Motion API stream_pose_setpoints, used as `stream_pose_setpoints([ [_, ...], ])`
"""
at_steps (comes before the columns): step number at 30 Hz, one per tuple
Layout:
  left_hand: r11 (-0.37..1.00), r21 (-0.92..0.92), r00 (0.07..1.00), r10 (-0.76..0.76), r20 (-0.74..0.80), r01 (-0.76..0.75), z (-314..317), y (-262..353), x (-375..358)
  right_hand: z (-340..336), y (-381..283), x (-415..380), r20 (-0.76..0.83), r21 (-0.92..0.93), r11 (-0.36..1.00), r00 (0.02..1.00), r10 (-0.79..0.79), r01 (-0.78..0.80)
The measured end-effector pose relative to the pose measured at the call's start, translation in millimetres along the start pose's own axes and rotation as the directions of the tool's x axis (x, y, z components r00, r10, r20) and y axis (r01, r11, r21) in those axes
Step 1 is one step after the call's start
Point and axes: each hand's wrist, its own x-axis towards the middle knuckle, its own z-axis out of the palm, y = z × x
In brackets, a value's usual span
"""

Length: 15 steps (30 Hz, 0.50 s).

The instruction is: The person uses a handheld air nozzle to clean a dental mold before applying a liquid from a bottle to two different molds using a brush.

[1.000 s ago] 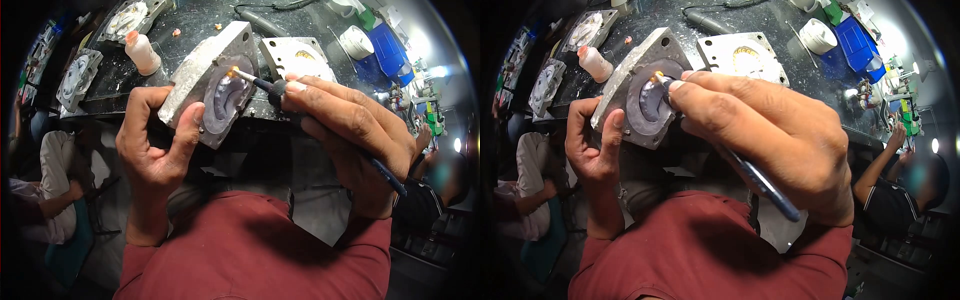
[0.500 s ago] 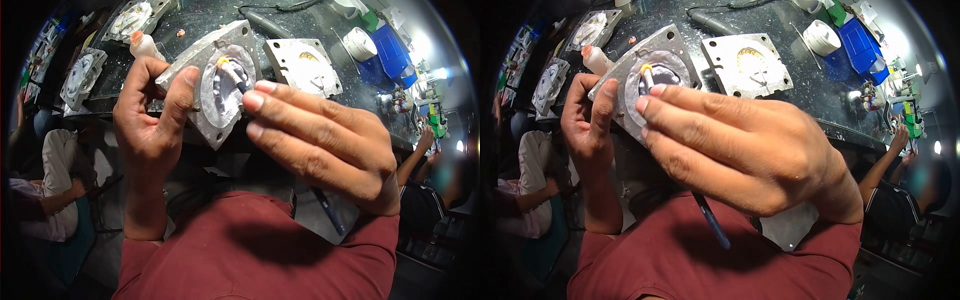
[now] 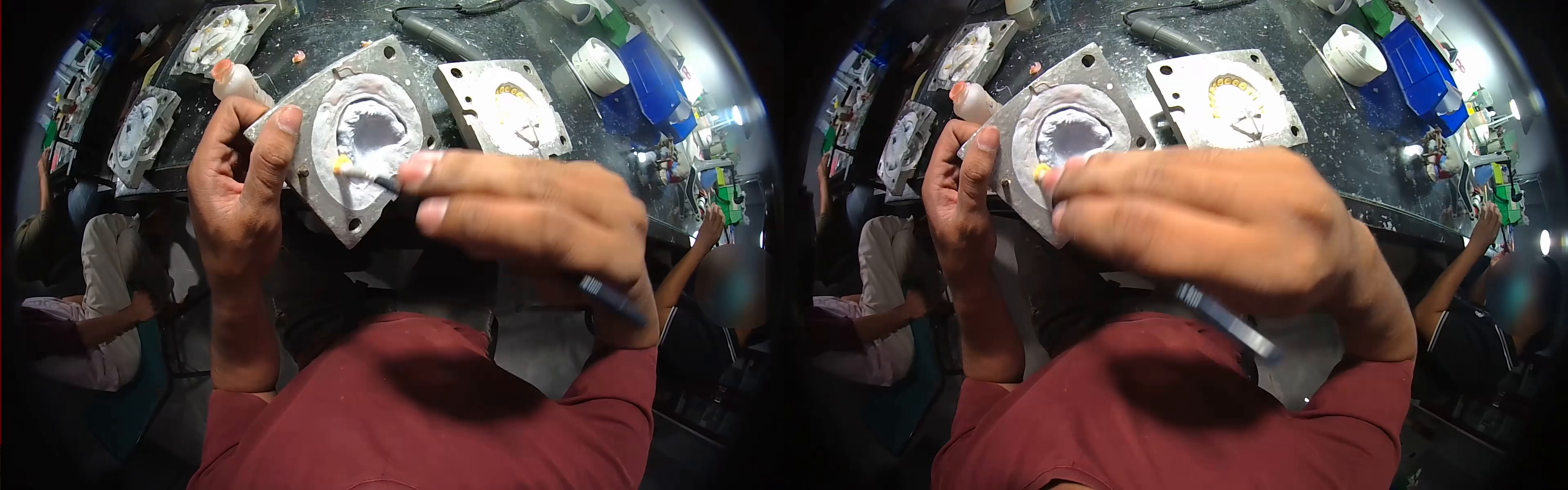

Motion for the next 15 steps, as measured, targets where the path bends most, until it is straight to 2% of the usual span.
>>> stream_pose_setpoints([
  [2,1.0,-0.004,1.0,-0.011,0.003,0.011,-1,0,0,6,10,4,-0.131,0.002,1.0,0.991,0.007,-0.007],
  [3,1.0,-0.014,1.0,-0.019,0.006,0.019,0,0,0,6,13,6,-0.141,-0.073,0.997,0.99,-0.02,0.01],
  [6,1.0,-0.017,1.0,-0.021,0.006,0.021,0,2,0,10,6,7,-0.108,-0.105,0.994,0.994,-0.037,0.026],
  [8,0.999,-0.017,0.999,-0.044,-0.013,0.043,1,2,0,10,9,5,-0.035,-0.153,0.974,0.983,-0.178,0.17],
  [10,0.997,-0.019,0.997,-0.069,-0.034,0.068,3,2,2,10,10,5,-0.021,-0.187,0.961,0.977,-0.213,0.205],
  [12,0.999,-0.011,0.997,-0.049,-0.053,0.049,4,2,4,14,8,6,-0.092,-0.127,0.987,0.989,-0.115,0.103],
  [15,0.997,-0.013,0.995,-0.083,-0.061,0.082,4,4,6,18,10,8,-0.051,-0.241,0.951,0.976,-0.211,0.193],
])
